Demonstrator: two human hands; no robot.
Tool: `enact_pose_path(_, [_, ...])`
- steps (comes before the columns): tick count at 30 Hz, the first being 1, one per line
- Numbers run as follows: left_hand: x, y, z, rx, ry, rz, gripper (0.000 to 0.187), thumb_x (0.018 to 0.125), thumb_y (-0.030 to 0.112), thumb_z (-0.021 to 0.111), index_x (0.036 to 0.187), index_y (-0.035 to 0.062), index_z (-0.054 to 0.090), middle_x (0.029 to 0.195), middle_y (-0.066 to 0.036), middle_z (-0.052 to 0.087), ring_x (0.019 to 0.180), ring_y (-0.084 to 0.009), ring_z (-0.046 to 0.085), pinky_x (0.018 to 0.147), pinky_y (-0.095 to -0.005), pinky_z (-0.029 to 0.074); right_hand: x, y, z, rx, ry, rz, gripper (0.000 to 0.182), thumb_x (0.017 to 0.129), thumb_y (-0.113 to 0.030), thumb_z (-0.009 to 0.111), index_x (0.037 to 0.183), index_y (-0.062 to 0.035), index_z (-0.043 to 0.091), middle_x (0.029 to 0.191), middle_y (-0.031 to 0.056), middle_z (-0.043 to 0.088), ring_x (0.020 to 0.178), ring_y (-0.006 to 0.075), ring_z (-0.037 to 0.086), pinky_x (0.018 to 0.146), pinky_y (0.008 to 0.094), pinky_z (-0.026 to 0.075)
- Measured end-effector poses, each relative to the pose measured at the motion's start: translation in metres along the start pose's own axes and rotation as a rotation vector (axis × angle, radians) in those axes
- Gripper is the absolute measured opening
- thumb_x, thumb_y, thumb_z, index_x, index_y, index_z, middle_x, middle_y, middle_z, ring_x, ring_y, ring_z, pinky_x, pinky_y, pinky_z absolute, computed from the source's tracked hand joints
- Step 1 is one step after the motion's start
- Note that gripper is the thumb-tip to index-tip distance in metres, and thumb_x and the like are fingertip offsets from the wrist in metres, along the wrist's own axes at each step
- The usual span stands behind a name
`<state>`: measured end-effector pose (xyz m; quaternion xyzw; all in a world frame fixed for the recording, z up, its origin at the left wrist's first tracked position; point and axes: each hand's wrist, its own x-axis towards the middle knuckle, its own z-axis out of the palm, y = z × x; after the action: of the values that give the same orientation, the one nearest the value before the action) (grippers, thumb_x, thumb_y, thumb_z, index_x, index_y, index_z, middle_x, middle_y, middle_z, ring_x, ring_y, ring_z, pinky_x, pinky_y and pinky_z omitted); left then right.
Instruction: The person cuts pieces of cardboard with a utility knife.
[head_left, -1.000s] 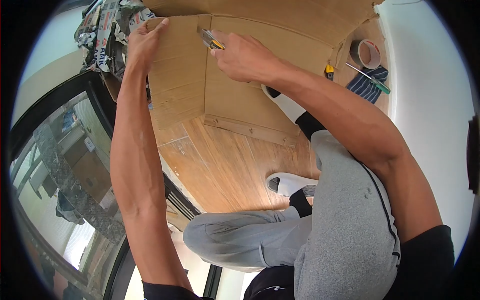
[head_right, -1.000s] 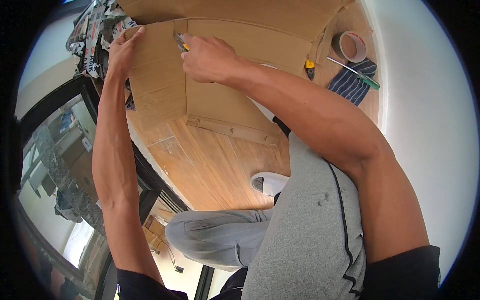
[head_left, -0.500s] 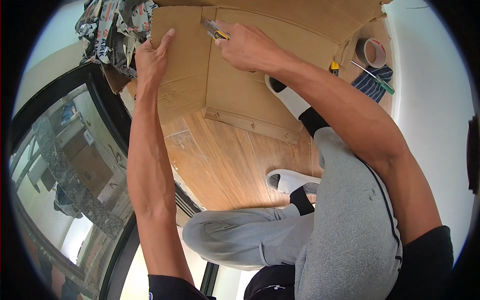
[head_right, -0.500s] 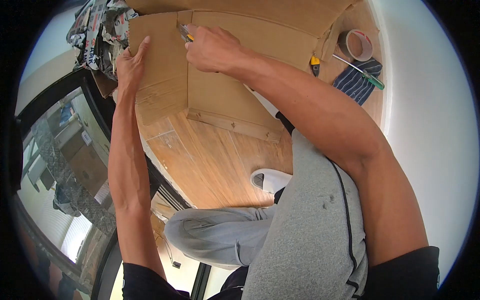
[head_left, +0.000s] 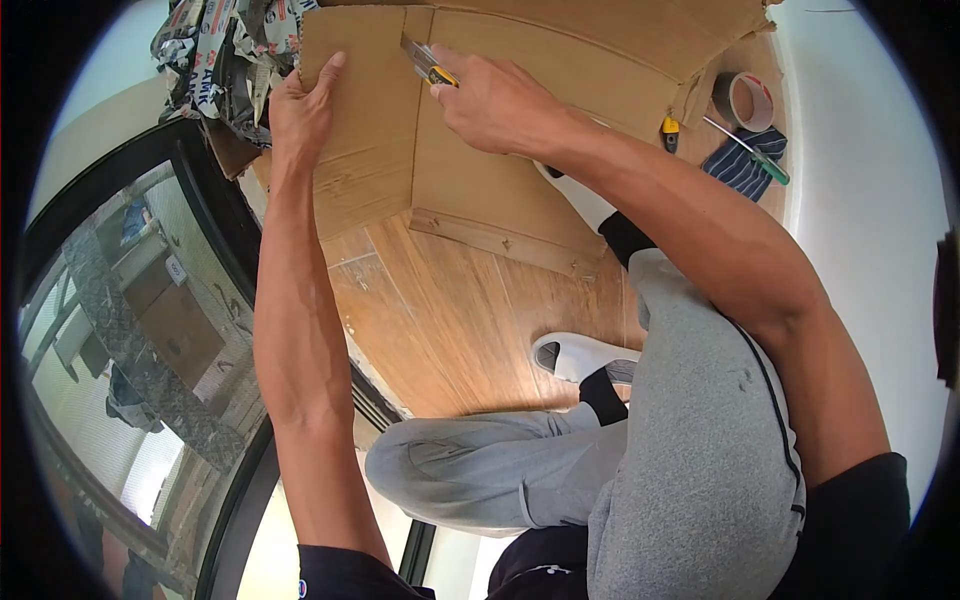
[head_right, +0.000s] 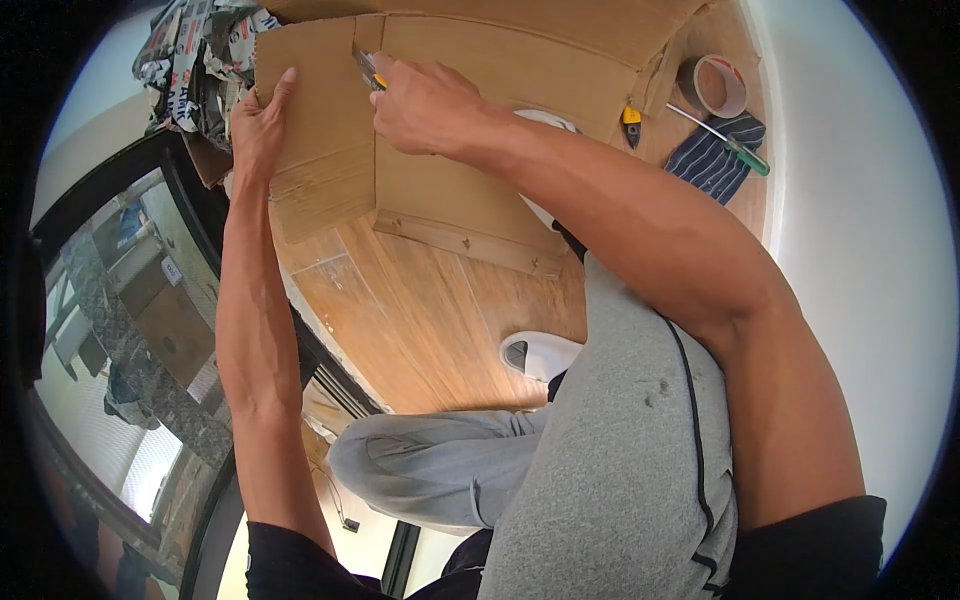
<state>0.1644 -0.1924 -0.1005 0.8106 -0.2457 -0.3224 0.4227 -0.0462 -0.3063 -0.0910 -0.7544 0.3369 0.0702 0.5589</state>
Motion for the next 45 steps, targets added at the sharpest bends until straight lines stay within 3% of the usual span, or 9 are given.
enact_pose_path(9, [-0.002,-0.004,-0.001,-0.001,-0.038,0.043,0.032,0.097,0.026,0.069,0.114,-0.0009,0.070,0.098,-0.002,0.074,0.083,-0.0072,0.064,0.073,-0.0248,0.051,0.010,-0.002,-0.019,0.009,-0.138,0.057,0.051,0.099,-0.027,0.048,0.148,-0.0131,0.047,0.064,0.0136,0.059,0.061,0.0275,0.060,0.065,0.0433,0.049])
enact_pose_path(15, [-0.002,-0.002,-0.004,-0.048,-0.023,0.012,0.030,0.097,0.024,0.069,0.114,-0.0007,0.070,0.098,-0.003,0.074,0.082,-0.0071,0.064,0.072,-0.0248,0.051,0.000,0.003,-0.006,-0.082,0.018,-0.091,0.052,0.099,-0.026,0.048,0.149,-0.0129,0.045,0.063,0.0105,0.056,0.053,0.0242,0.054,0.057,0.0414,0.046])
enact_pose_path(17, [-0.002,0.000,-0.001,0.008,-0.036,0.047,0.030,0.097,0.024,0.069,0.114,-0.0004,0.070,0.098,-0.002,0.074,0.083,-0.0067,0.064,0.073,-0.0247,0.051,0.004,-0.010,-0.014,0.021,-0.131,0.043,0.053,0.099,-0.026,0.047,0.149,-0.0119,0.043,0.065,0.0136,0.058,0.061,0.0274,0.059,0.064,0.0431,0.048])
enact_pose_path(21, [-0.001,-0.009,-0.006,-0.028,-0.040,0.007,0.030,0.097,0.024,0.068,0.115,-0.0005,0.070,0.098,-0.002,0.074,0.084,-0.0060,0.063,0.074,-0.0239,0.051,0.004,0.001,0.001,-0.010,-0.133,0.068,0.053,0.099,-0.026,0.047,0.150,-0.0127,0.042,0.066,0.0147,0.059,0.060,0.0279,0.059,0.065,0.0438,0.049])
enact_pose_path(24, [-0.002,-0.005,-0.005,-0.035,-0.022,0.033,0.030,0.097,0.024,0.068,0.115,-0.0003,0.070,0.099,-0.002,0.074,0.085,-0.0060,0.063,0.075,-0.0237,0.051,-0.005,0.012,0.009,-0.068,0.051,-0.169,0.054,0.099,-0.026,0.046,0.151,-0.0117,0.041,0.067,0.0158,0.060,0.061,0.0283,0.059,0.064,0.0439,0.049])
enact_pose_path(29, [0.001,-0.005,-0.002,-0.059,-0.042,0.022,0.030,0.097,0.025,0.069,0.114,0.0003,0.070,0.098,-0.002,0.074,0.085,-0.0066,0.063,0.074,-0.0238,0.051,0.000,-0.008,-0.005,0.083,-0.178,0.092,0.053,0.098,-0.025,0.046,0.149,-0.0080,0.042,0.074,0.0216,0.063,0.076,0.0371,0.064,0.077,0.0481,0.050])
enact_pose_path(35, [-0.003,-0.003,-0.006,-0.022,-0.007,0.011,0.030,0.097,0.025,0.068,0.113,0.0001,0.070,0.098,-0.002,0.074,0.084,-0.0066,0.064,0.074,-0.0235,0.051,-0.008,0.018,0.030,-0.074,0.079,-0.170,0.053,0.098,-0.025,0.047,0.149,-0.0082,0.042,0.067,0.0171,0.061,0.066,0.0338,0.062,0.070,0.0463,0.050])
enact_pose_path(41, [-0.001,-0.004,-0.002,-0.035,-0.031,0.047,0.030,0.097,0.025,0.068,0.113,-0.0002,0.070,0.097,-0.001,0.073,0.082,-0.0059,0.063,0.073,-0.0234,0.050,0.002,-0.007,0.010,0.076,-0.196,0.090,0.054,0.098,-0.025,0.047,0.149,-0.0085,0.041,0.075,0.0217,0.065,0.075,0.0381,0.066,0.074,0.0488,0.050])
enact_pose_path(45, [-0.004,-0.004,-0.007,0.028,-0.005,0.066,0.031,0.097,0.026,0.068,0.113,-0.0002,0.070,0.097,-0.001,0.073,0.082,-0.0060,0.063,0.073,-0.0236,0.051,-0.011,0.003,0.028,0.017,-0.072,-0.035,0.055,0.098,-0.024,0.047,0.149,-0.0064,0.041,0.074,0.0223,0.065,0.074,0.0377,0.065,0.073,0.0485,0.050])
